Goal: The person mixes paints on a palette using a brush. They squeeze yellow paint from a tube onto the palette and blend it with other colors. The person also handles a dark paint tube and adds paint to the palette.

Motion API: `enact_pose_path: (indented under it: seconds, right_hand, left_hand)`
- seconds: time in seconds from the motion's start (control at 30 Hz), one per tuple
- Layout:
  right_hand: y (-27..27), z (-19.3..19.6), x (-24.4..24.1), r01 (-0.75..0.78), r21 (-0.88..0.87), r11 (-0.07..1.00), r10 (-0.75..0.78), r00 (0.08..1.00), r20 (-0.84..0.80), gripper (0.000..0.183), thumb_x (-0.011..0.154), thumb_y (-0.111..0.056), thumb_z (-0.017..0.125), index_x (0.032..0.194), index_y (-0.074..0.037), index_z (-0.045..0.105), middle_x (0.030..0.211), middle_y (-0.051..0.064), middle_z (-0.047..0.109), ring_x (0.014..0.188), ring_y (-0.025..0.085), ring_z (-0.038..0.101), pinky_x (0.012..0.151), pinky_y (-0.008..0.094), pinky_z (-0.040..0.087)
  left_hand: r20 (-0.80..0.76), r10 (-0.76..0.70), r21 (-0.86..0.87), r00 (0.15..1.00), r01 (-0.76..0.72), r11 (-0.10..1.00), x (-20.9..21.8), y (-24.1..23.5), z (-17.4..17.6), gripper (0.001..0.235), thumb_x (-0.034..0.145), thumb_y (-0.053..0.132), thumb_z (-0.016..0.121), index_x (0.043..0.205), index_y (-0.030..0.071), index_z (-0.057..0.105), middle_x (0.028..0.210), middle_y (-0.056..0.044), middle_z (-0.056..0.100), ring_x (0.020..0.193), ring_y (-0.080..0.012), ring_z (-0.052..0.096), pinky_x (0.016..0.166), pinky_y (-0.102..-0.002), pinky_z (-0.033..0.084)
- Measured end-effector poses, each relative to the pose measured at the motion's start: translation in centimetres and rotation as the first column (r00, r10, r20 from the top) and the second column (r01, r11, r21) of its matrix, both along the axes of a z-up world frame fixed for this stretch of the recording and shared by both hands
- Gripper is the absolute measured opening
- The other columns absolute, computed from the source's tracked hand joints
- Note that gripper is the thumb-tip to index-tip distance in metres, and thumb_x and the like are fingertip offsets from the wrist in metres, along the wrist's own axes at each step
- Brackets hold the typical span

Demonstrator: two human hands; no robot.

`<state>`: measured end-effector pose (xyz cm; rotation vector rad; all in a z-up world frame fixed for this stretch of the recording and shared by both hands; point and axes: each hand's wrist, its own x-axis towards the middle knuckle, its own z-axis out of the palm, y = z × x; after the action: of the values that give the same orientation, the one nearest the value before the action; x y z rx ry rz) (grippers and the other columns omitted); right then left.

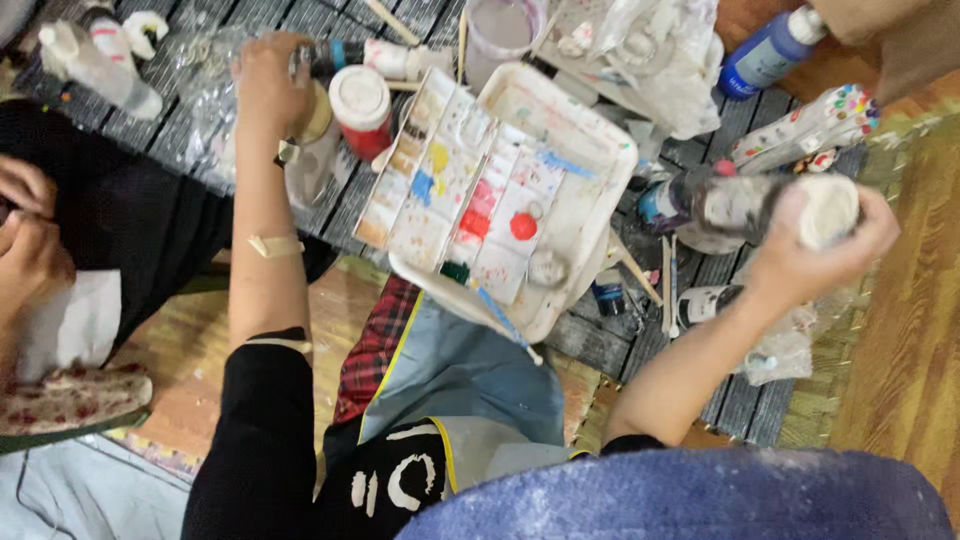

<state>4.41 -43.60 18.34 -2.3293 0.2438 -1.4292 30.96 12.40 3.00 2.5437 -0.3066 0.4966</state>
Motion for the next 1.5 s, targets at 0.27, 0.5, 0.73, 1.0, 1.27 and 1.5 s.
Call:
enact_pose_path:
  seconds: [0.27, 0.5, 0.73, 1.0, 1.27, 1.5]
  right_hand:
    - [-0.5, 0.5, 11.5, 0.295, -0.019, 0.955, -0.296, 0.953, -0.069, 0.056, 0.082, -0.024, 0.089, 0.127, -0.009, 0.058, 0.126, 0.015, 0.058, 0.121, 0.038, 0.061, 0.102, 0.049, 0.051]
    - [-4.8, -1.6, 14.6, 0.507, -0.005, 0.862, -0.464, 0.784, -0.412, 0.069, 0.077, -0.042, 0.098, 0.123, -0.011, 0.057, 0.123, 0.019, 0.061, 0.112, 0.041, 0.061, 0.092, 0.050, 0.049]
    - [-6.2, -2.9, 15.8, 0.296, -0.071, 0.953, -0.292, 0.826, -0.482, 0.064, 0.079, -0.038, 0.097, 0.122, -0.008, 0.059, 0.122, 0.019, 0.066, 0.113, 0.040, 0.061, 0.098, 0.048, 0.048]
    - [-6.6, -3.4, 15.9, 0.064, -0.121, 0.991, -0.120, 0.831, -0.543, 0.069, 0.078, -0.027, 0.092, 0.135, -0.008, 0.059, 0.130, 0.020, 0.064, 0.120, 0.042, 0.059, 0.100, 0.048, 0.045]
    - [-7.4, -2.4, 14.8, -0.077, -0.015, 0.997, 0.057, 0.847, -0.529, 0.073, 0.077, -0.016, 0.090, 0.140, -0.007, 0.054, 0.136, 0.020, 0.063, 0.125, 0.041, 0.057, 0.105, 0.046, 0.043]
    - [-3.7, 0.5, 12.5, -0.040, 0.189, 0.981, 0.110, 0.919, -0.379, 0.038, 0.092, -0.021, 0.081, 0.124, -0.011, 0.064, 0.121, 0.006, 0.074, 0.106, 0.023, 0.069, 0.093, 0.039, 0.054]
  left_hand:
    - [-0.170, -0.064, 0.205, 0.983, 0.098, 0.974, 5.6, -0.9, -1.3, 0.054, 0.076, 0.023, 0.088, 0.127, 0.018, 0.071, 0.122, -0.011, 0.070, 0.120, -0.0372, 0.056, 0.102, -0.058, 0.036]
    - [0.278, -0.032, -0.126, 0.960, 0.069, 0.990, 2.2, -0.6, 5.7, 0.053, 0.101, 0.014, 0.080, 0.145, 0.001, 0.053, 0.131, -0.018, 0.066, 0.120, -0.0390, 0.060, 0.101, -0.049, 0.047]
    - [0.311, -0.298, -0.394, 0.902, 0.408, 0.824, -7.4, -7.0, 14.5, 0.050, 0.108, 0.016, 0.078, 0.147, 0.007, 0.048, 0.132, -0.015, 0.061, 0.121, -0.0301, 0.061, 0.106, -0.042, 0.049]
    - [0.182, -0.528, 0.043, 0.830, 0.530, 0.847, -15.1, -12.8, 17.3, 0.062, 0.090, 0.033, 0.080, 0.145, 0.015, 0.058, 0.128, -0.007, 0.057, 0.118, -0.0291, 0.054, 0.106, -0.049, 0.034]
    - [0.190, -0.538, 0.138, 0.821, 0.521, 0.843, -18.1, -13.7, 17.9, 0.059, 0.091, 0.033, 0.079, 0.146, 0.020, 0.062, 0.127, -0.004, 0.059, 0.113, -0.0255, 0.056, 0.103, -0.049, 0.034]
    - [0.202, -0.511, 0.134, 0.836, 0.493, 0.860, -21.0, -14.6, 17.3, 0.055, 0.091, 0.031, 0.076, 0.143, 0.020, 0.063, 0.124, -0.001, 0.062, 0.115, -0.0235, 0.058, 0.103, -0.050, 0.033]
